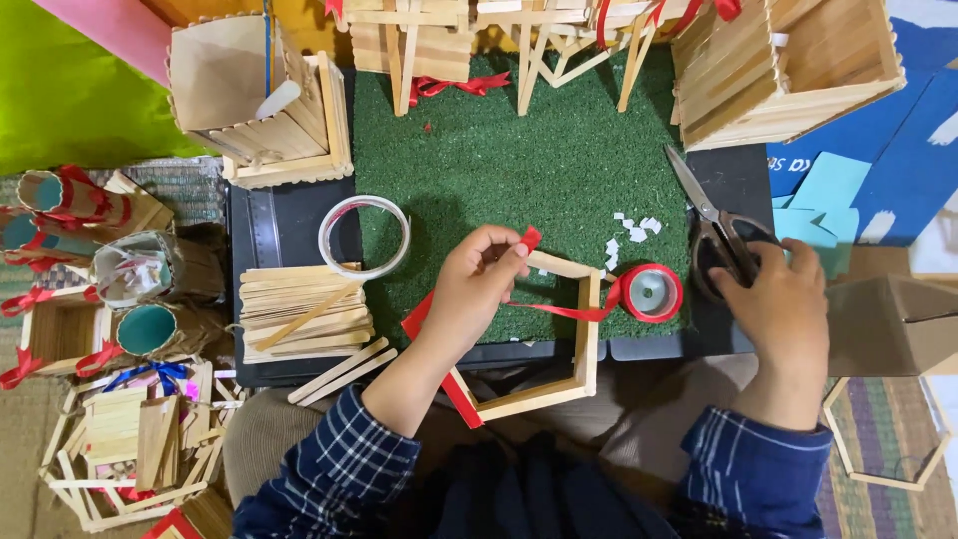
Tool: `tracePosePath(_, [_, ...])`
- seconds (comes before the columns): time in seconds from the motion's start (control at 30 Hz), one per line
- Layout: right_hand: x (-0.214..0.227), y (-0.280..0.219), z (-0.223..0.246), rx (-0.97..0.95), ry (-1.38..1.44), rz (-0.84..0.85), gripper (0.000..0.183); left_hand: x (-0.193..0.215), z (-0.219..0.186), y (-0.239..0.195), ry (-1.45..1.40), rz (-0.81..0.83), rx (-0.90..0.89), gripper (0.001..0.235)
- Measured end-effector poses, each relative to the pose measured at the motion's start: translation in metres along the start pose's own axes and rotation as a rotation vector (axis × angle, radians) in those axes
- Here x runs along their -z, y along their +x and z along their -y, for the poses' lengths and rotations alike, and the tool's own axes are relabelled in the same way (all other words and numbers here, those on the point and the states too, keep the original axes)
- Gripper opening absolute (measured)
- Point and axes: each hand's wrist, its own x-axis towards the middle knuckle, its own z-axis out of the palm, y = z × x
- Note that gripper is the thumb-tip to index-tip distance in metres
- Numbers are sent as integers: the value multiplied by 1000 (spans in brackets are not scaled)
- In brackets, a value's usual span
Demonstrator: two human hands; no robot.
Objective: Applying red decorative tape to the edges of a pentagonal popsicle stick frame and cutting it to size with scissors.
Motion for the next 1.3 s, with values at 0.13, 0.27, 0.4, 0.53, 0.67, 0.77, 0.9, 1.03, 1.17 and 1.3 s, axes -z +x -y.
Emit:
tracePosePath(0.13, [-9,6,2,135,44,-148,46,-6,3,1,-30,-1,-95,10])
tracePosePath(0.27, [7,8,7,199,209,-198,39,-11,-7,-4,11,-2,-171,14])
tracePosePath(0.4, [17,-2,8,368,489,-143,41,-10,-6,-4,-9,-31,-147,14])
tracePosePath(0.53, [19,-23,46,437,792,-23,27,-11,-5,-3,-19,-23,-165,14])
tracePosePath(0.67, [15,-33,64,558,851,180,79,-14,-10,-7,-79,-105,-238,15])
tracePosePath(0.77, [24,-36,70,535,763,352,91,-12,-12,-9,-80,-118,-269,14])
tracePosePath(0.9, [40,-25,67,491,600,519,101,-13,-5,-3,-51,-119,-306,13])
tracePosePath(1.03, [43,-15,76,469,539,584,106,-16,-7,-6,-29,-110,-299,13])
tracePosePath(1.17, [32,-9,87,517,620,684,101,-16,-1,-5,-36,-110,-318,11])
tracePosePath(1.3, [33,-10,96,523,677,734,100,-16,2,-4,-23,-92,-318,11])
